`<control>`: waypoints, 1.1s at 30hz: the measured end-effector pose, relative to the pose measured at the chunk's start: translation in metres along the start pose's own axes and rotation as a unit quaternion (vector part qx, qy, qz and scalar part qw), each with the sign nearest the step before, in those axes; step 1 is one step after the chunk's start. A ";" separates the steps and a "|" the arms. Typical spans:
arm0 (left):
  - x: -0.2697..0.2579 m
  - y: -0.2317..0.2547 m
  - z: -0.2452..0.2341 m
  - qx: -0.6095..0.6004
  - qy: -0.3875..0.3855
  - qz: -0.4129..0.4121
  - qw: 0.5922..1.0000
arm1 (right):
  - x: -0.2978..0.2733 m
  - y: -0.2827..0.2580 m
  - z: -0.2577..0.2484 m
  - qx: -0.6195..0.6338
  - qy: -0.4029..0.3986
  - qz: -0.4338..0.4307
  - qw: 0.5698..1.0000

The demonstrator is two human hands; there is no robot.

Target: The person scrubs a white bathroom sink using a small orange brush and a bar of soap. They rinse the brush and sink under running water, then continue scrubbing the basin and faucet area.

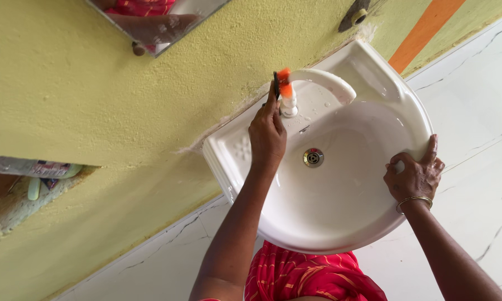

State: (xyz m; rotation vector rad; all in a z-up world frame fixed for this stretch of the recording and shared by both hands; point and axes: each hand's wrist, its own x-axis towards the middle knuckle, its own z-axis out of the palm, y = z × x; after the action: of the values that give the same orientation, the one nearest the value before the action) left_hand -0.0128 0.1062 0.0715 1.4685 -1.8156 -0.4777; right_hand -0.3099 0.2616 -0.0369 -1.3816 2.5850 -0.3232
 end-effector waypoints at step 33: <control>-0.004 0.076 -0.022 0.186 -0.057 0.088 0.977 | 0.005 -0.003 -0.002 -0.007 0.004 0.007 1.000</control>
State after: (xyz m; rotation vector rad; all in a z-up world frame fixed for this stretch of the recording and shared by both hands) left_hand -0.0478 0.1348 0.1367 1.5269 -2.1937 -0.1384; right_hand -0.3106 0.2564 -0.0348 -1.3696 2.6056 -0.3100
